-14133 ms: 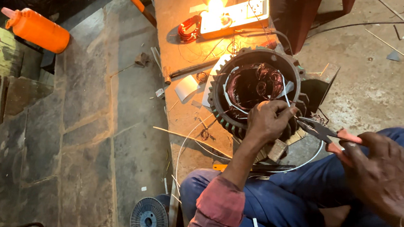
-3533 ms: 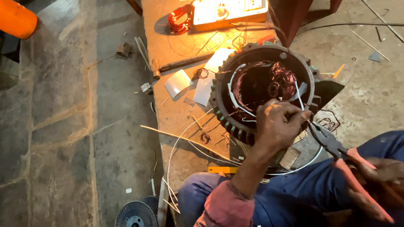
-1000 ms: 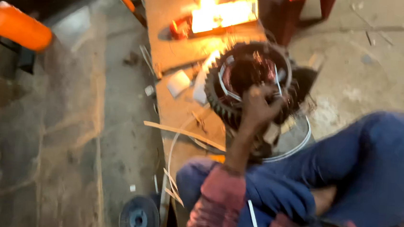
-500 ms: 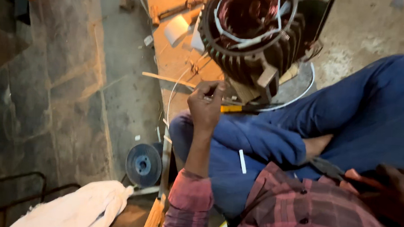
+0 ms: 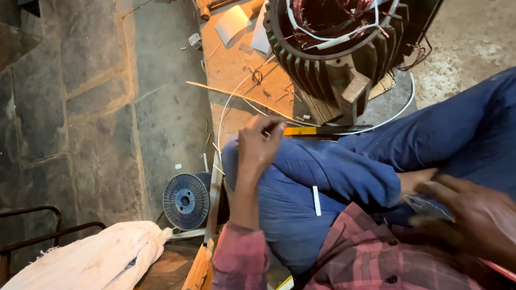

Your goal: The person manipulates wires and components inside an electric motor housing using pliers and by hand while sitting on the floor.

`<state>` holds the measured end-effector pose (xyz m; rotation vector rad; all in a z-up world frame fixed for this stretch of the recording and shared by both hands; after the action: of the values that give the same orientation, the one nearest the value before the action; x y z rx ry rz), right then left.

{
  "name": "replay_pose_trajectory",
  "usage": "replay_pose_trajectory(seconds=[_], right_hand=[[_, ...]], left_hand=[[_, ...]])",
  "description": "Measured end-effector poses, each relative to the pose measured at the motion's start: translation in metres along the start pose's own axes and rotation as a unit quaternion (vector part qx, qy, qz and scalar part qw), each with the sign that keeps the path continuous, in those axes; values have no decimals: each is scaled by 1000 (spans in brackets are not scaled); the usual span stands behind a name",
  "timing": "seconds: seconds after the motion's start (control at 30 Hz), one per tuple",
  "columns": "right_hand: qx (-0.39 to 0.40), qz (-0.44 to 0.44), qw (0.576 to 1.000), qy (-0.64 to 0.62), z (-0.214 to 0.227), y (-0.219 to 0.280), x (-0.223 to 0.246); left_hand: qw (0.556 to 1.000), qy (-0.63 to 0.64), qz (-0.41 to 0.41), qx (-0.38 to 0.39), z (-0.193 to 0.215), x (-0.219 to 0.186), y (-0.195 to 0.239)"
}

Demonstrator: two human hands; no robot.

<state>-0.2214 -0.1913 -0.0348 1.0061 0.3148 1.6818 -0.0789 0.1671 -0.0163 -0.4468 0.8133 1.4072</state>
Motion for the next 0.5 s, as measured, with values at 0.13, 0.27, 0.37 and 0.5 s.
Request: replay_pose_trajectory(seconds=[0.13,0.27,0.37,0.5], right_hand=[[-76,160,984,-17,35,-50,54],[-100,246,964,9,23,-147,100],[-62,175,982,13,-7,-227,109],[-163,302,939,5,-9,-291,133]], left_hand=[[993,-17,-62,-102,22,15,-32],[977,33,22,-209,26,40,-47],[951,91,-4,-294,30,49,-32],[910,179,-34,-373,38,62,-25]])
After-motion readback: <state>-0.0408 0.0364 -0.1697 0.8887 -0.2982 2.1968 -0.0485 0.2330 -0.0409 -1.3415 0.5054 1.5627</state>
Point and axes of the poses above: each hand's wrist, its own y-axis away from the middle knuckle, its own z-axis out of the back of the hand, x = y × z, the point moved 7 cm from there along -y, towards the middle knuckle, and after that the axes turned 15 degrees about x, right-handed, at the moved point
